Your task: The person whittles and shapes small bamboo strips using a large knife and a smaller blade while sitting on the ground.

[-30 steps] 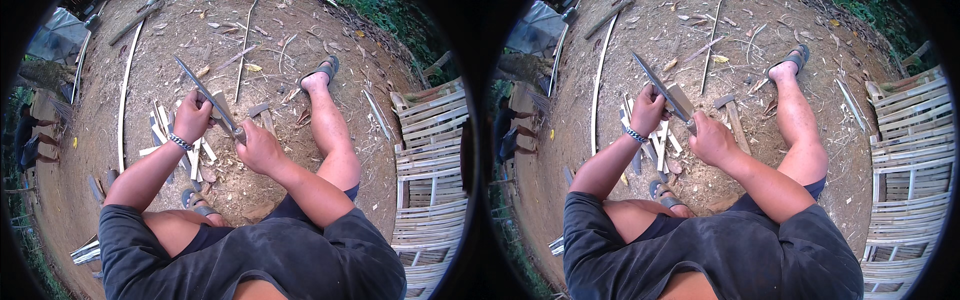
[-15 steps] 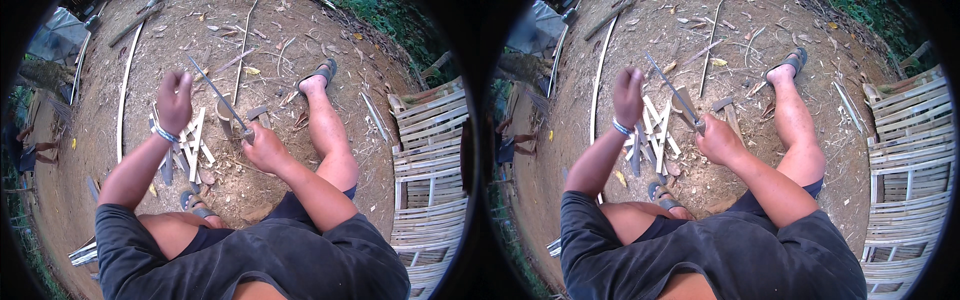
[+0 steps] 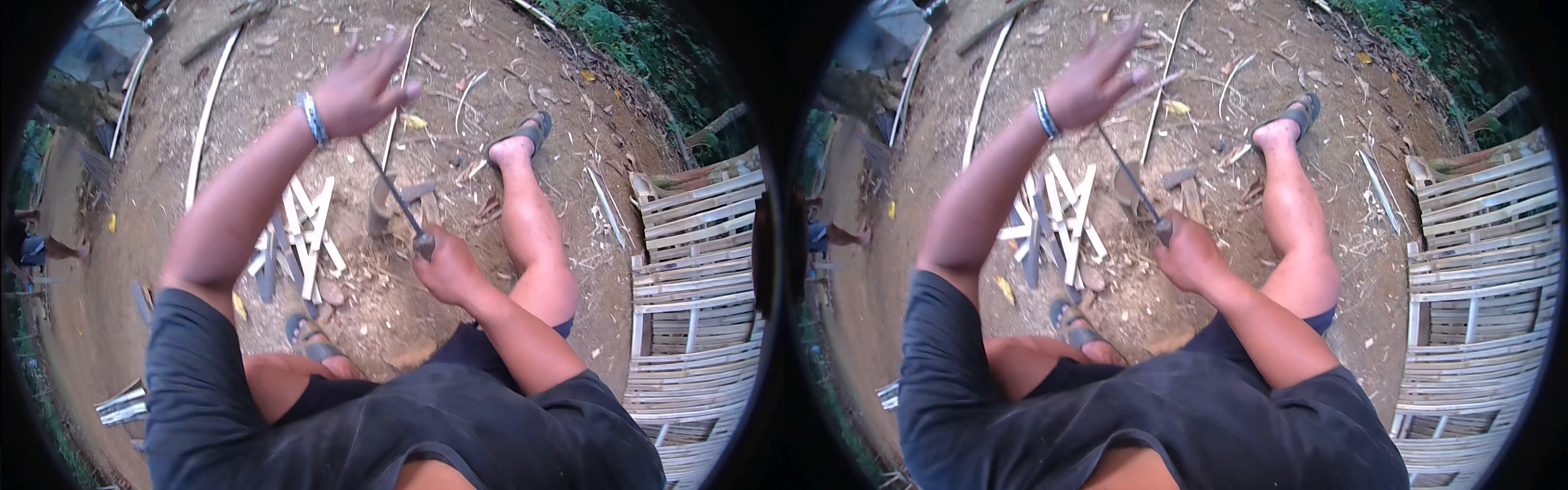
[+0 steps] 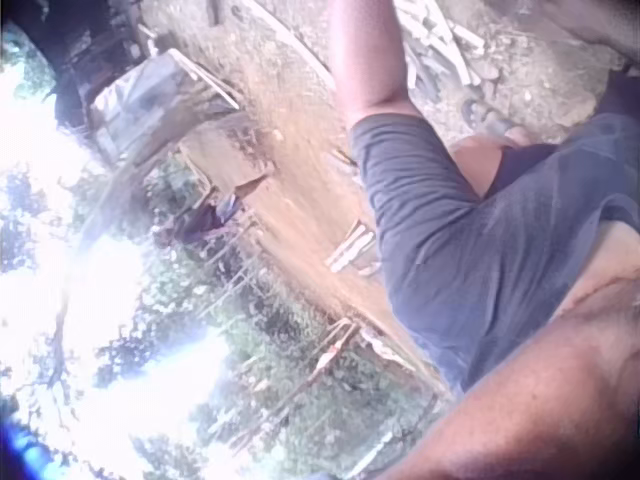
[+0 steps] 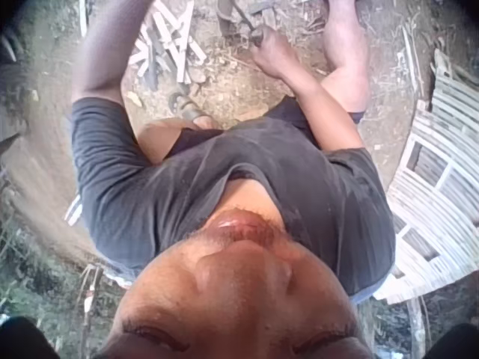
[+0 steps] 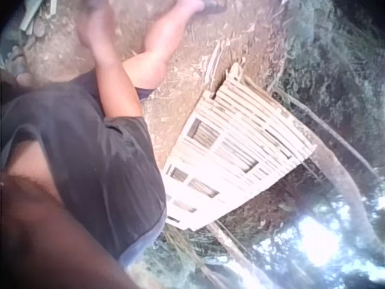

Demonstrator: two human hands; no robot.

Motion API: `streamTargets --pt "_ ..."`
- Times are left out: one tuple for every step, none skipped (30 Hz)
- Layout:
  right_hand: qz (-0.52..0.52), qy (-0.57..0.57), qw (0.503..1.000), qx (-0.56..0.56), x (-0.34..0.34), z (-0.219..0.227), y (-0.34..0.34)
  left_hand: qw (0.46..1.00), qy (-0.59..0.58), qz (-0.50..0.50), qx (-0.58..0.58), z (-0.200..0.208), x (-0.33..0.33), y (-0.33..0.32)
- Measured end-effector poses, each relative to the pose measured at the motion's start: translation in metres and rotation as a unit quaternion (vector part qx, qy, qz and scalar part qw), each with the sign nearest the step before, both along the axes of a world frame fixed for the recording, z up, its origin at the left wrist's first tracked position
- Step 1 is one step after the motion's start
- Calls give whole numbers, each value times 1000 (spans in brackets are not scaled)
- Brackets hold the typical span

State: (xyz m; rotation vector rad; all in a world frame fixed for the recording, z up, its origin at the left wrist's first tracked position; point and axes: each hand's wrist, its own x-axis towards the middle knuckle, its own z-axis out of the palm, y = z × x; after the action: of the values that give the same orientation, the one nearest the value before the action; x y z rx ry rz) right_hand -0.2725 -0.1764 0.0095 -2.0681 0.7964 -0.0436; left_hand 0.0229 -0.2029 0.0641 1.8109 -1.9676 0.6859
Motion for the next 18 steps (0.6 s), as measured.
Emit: streamTargets --pt "-25 24 999 32 -11 6 0 997 52 -51 22 41 -21 -6" --pt "-41 31 997 58 -10 9 -2 996 45 -76 16 65 -26 -6" --pt "-20 25 999 38 -9 5 1 995 39 -96 9 87 -29 -2" --pt "-17 14 999 44 -5 4 9 995 -11 -97 -19 86 -25 6" --pt "-16 4 999 48 -1 2 14 992 -61 -100 -50 88 -25 10" --pt "-16 -8 998 53 2 0 18 988 -88 -103 -76 61 -27 14" --pt "-2 15 999 51 5 0 17 982 -115 -104 -103 36 -30 18" --pt "20 5 999 46 11 0 20 979 -128 -94 -126 -11 -27 26" --pt "21 0 999 30 12 -4 16 980 -109 -83 -147 11 -15 9" --pt "20 3 999 28 12 -10 21 982 -80 -74 -156 40 -3 -2" --pt "25 -6 1000 3 6 -10 25 986 -40 -56 -153 47 -2 1" --pt "33 11 999 25 6 -5 29 993 -12 -25 -116 41 -3 10" --pt "36 26 998 37 10 4 30 996 13 0 -87 35 -3 14" --pt "37 41 997 49 13 9 32 997 39 23 -58 26 -3 20" --pt "26 52 996 75 14 6 34 996 64 46 -29 15 -5 25" --pt "62 80 992 73 15 4 36 992 63 69 79 -21 0 42" --pt "101 107 987 67 16 -6 35 976 57 93 189 -57 6 61" --pt "132 135 980 57 16 -17 32 950 121 112 266 -86 5 84"
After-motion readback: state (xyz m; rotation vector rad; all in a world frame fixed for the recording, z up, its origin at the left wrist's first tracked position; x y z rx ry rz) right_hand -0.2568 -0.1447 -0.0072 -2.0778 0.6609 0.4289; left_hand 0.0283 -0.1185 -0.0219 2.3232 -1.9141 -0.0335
